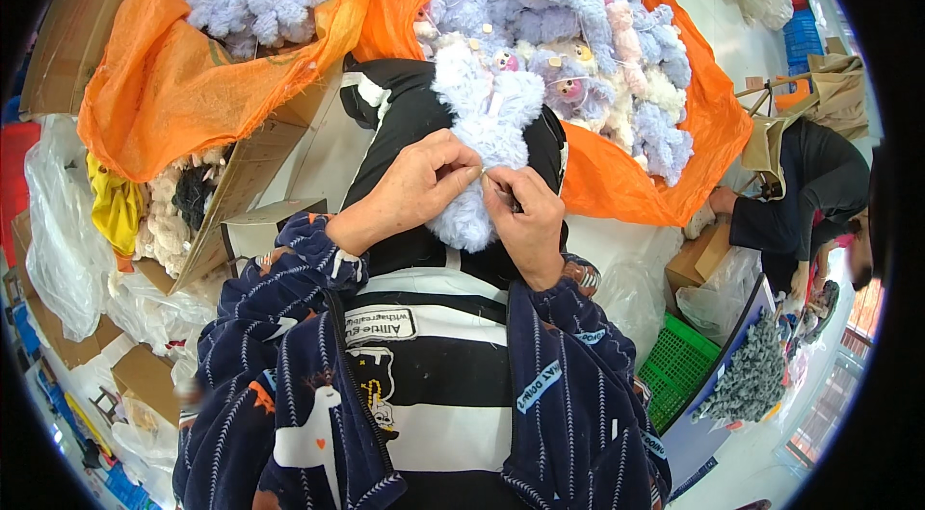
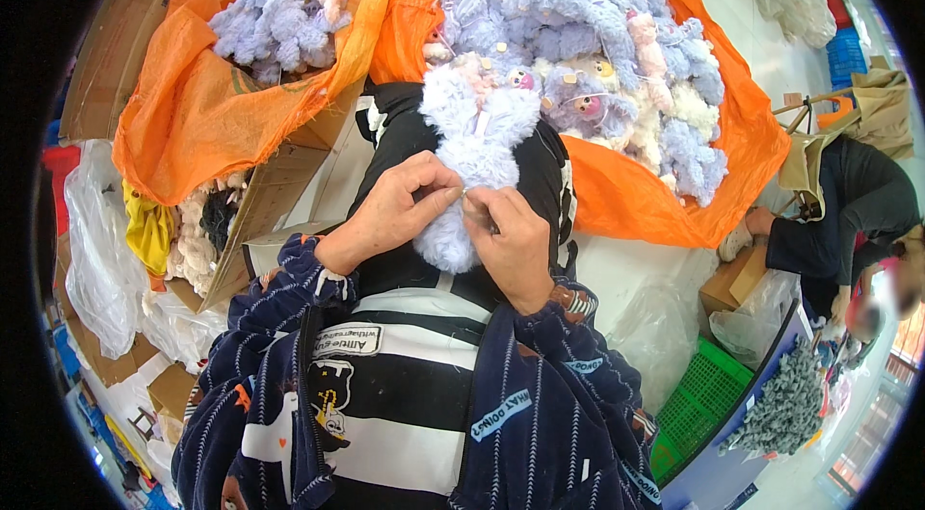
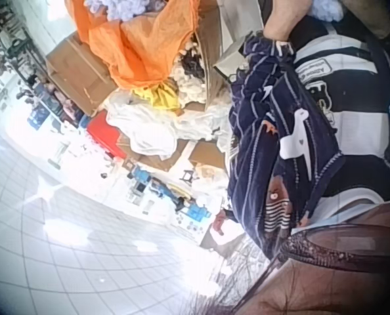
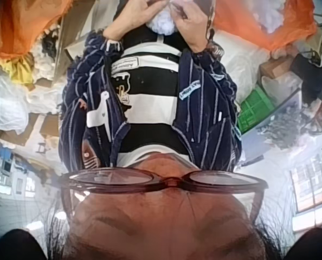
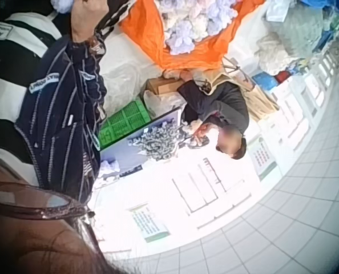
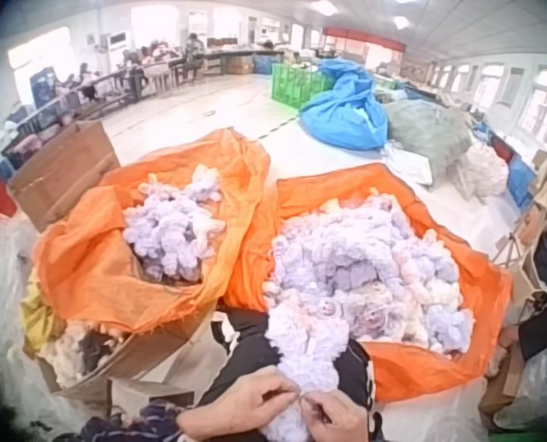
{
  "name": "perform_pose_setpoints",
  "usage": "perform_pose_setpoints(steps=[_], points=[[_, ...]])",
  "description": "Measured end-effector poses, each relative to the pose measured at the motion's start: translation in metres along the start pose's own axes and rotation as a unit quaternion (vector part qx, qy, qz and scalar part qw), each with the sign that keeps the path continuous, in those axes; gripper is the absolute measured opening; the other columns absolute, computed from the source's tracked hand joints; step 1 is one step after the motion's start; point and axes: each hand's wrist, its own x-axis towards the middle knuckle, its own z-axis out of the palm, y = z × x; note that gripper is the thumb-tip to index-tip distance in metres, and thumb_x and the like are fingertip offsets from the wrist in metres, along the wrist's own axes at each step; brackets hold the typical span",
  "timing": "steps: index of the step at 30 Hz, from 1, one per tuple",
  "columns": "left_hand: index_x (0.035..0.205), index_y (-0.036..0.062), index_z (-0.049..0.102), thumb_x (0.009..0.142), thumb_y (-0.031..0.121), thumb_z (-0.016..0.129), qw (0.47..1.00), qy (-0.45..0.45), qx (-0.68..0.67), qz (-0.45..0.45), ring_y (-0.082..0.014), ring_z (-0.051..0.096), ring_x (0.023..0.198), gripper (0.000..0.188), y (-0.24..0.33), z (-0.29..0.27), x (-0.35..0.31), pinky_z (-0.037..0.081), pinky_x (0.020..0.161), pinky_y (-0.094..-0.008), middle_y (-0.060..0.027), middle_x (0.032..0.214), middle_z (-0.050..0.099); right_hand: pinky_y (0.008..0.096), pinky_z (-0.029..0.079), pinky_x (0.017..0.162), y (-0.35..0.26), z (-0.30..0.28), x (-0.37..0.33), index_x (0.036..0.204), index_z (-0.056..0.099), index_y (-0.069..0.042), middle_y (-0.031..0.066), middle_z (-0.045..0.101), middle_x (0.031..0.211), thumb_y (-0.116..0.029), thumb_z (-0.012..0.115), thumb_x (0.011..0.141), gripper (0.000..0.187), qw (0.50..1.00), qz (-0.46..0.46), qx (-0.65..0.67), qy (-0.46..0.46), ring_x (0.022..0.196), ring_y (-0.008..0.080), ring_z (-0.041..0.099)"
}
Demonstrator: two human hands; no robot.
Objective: The person sits on the floor and repeatedly picks up small stuffed toys from an orange bag, trims loose threads and fur with a small blade, and places the toys back into the bag. The person handles multiple toys one at a time, turning them over to trim different sides.
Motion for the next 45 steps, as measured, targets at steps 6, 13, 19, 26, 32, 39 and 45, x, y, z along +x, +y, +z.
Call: perform_pose_setpoints(steps=[6, 13, 19, 26, 32, 39, 45], points=[[0.091, 0.0006, 0.061, 0.083, 0.005, 0.060, 0.998, 0.018, 0.036, 0.054, -0.0181, 0.055, 0.073, 0.009, -0.002, 0.004, -0.001, 0.044, 0.065, -0.0271, -0.0081, 0.082, 0.054, 0.0281, 0.045, 0.054, -0.002, 0.000, 0.001, 0.086, 0.060, -0.003, 0.0098, 0.056, 0.073, 0.003, 0.068, 0.069, 0.020, 1.000, 0.013, -0.011, 0.004, 0.061, 0.0219, 0.058], [0.092, 0.0006, 0.060, 0.081, 0.003, 0.058, 0.989, 0.056, 0.097, 0.099, -0.0283, 0.056, 0.074, 0.011, 0.002, 0.010, -0.003, 0.046, 0.065, -0.0332, -0.0124, 0.083, 0.054, 0.0280, 0.044, 0.053, -0.001, -0.001, 0.003, 0.084, 0.060, -0.001, 0.0102, 0.056, 0.072, 0.002, 0.067, 0.070, 0.017, 1.000, 0.016, -0.001, -0.004, 0.058, 0.0221, 0.055], [0.089, 0.0008, 0.058, 0.081, 0.002, 0.058, 0.989, 0.064, 0.095, 0.088, -0.0277, 0.055, 0.073, 0.008, 0.002, 0.009, -0.002, 0.045, 0.064, -0.0329, -0.0121, 0.081, 0.052, 0.0229, 0.042, 0.054, 0.005, 0.000, 0.000, 0.082, 0.061, 0.002, 0.0068, 0.056, 0.067, -0.002, 0.065, 0.076, 0.009, 0.988, 0.131, 0.084, -0.014, 0.059, 0.0110, 0.052], [0.088, 0.0006, 0.058, 0.081, 0.002, 0.058, 0.991, 0.073, 0.085, 0.070, -0.0226, 0.054, 0.070, 0.006, 0.000, 0.009, 0.000, 0.043, 0.062, -0.0294, -0.0102, 0.080, 0.052, 0.0182, 0.041, 0.059, 0.010, -0.009, 0.000, 0.084, 0.063, 0.003, -0.0026, 0.060, 0.074, -0.009, 0.064, 0.082, 0.013, 0.942, 0.248, 0.223, -0.038, 0.065, 0.0022, 0.049], [0.083, 0.0018, 0.059, 0.077, 0.009, 0.066, 0.995, 0.067, 0.061, 0.031, -0.0223, 0.052, 0.063, 0.012, 0.007, 0.008, 0.000, 0.043, 0.056, -0.0314, -0.0097, 0.076, 0.051, 0.0181, 0.040, 0.057, 0.006, -0.005, 0.002, 0.084, 0.063, 0.003, -0.0030, 0.058, 0.071, -0.009, 0.063, 0.082, 0.012, 0.945, 0.241, 0.220, -0.037, 0.063, 0.0022, 0.048], [0.083, 0.0027, 0.059, 0.075, 0.009, 0.068, 0.995, 0.075, 0.066, 0.016, -0.0183, 0.051, 0.061, 0.013, 0.000, 0.010, 0.004, 0.043, 0.055, -0.0291, -0.0077, 0.074, 0.050, 0.0182, 0.040, 0.057, 0.008, -0.006, 0.002, 0.083, 0.063, 0.003, -0.0021, 0.058, 0.070, -0.010, 0.064, 0.082, 0.014, 0.947, 0.239, 0.208, -0.046, 0.063, 0.0022, 0.048], [0.084, 0.0022, 0.059, 0.076, 0.004, 0.067, 0.995, 0.084, 0.052, 0.015, -0.0101, 0.048, 0.061, 0.011, -0.002, 0.010, 0.005, 0.041, 0.055, -0.0224, -0.0034, 0.074, 0.048, 0.0184, 0.033, 0.046, 0.017, -0.016, 0.003, 0.085, 0.061, 0.000, -0.0030, 0.052, 0.063, -0.010, 0.065, 0.080, 0.012, 0.834, 0.383, 0.393, -0.054, 0.050, 0.0028, 0.042]])
